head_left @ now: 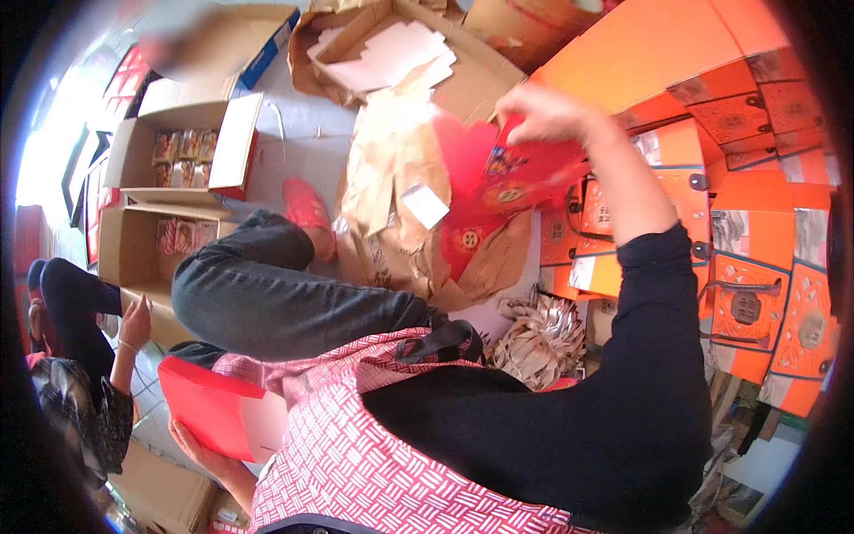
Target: The person assembles small red and white cardboard boxes by folding flaps and tucking them into place. They repeatedly pick up flat pieces, fold them into box shapes, and place the finished boxes into a larger cardboard box nearby.
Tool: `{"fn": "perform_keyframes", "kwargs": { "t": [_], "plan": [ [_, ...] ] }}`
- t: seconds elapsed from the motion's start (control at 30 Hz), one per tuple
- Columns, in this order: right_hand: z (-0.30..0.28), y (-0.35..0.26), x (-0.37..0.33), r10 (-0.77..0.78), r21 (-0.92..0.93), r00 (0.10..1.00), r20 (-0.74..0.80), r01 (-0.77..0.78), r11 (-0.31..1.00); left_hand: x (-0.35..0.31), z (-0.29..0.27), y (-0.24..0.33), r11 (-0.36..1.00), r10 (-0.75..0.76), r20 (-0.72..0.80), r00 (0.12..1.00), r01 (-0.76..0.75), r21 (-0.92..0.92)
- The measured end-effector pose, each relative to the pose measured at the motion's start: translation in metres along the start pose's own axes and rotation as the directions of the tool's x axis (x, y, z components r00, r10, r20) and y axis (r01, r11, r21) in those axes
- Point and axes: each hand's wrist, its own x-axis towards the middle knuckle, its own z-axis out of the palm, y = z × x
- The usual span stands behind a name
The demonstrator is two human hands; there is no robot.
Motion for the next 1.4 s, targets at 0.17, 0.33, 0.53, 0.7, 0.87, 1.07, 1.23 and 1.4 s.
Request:
{"fn": "perform_keyframes", "kwargs": {
  "t": [0.17, 0.33, 0.53, 0.7, 0.87, 1.07, 1.23, 1.4],
  "plan": [
    [-0.176, -0.095, -0.007, -0.008, -0.204, 0.993, -0.121, -0.017, 0.979, 0.011, -0.002, -0.012, 0.984, 0.06, 0.054, 0.997, -0.05, -0.172],
    [-0.26, -0.234, 0.069, -0.4, -0.332, 0.888, -0.227, 0.315, 0.889, 0.002, 0.021, -0.009, 0.903, 0.179, 0.019, 0.984, -0.157, -0.4],
    [-0.168, -0.378, 0.234, -0.685, -0.62, 0.519, -0.511, 0.33, 0.712, 0.009, 0.025, 0.002, 0.951, 0.102, -0.071, 0.992, -0.118, -0.284],
    [-0.042, -0.486, 0.36, -0.869, -0.798, 0.414, -0.271, 0.408, 0.443, 0.021, 0.024, -0.007, 0.932, 0.083, -0.053, 0.995, -0.096, -0.35],
    [0.034, -0.503, 0.4, -0.941, -0.815, 0.274, -0.199, 0.487, 0.314, 0.021, 0.024, -0.014, 0.91, 0.112, -0.099, 0.989, -0.142, -0.39],
    [0.037, -0.503, 0.403, -0.942, -0.718, 0.159, -0.294, 0.614, 0.328, 0.03, 0.021, 0.002, 0.96, 0.095, -0.08, 0.992, -0.112, -0.256],
    [0.062, -0.461, 0.341, -0.718, 0.093, 0.414, -0.56, 0.892, 0.442, 0.048, -0.001, -0.011, 0.93, -0.016, -0.32, 0.947, -0.103, -0.352],
    [0.115, -0.415, 0.252, -0.468, 0.915, 0.884, 0.009, 0.181, 0.359, 0.059, 0.015, 0.023, 0.808, 0.057, -0.229, 0.972, -0.18, -0.561]
  ]
}}
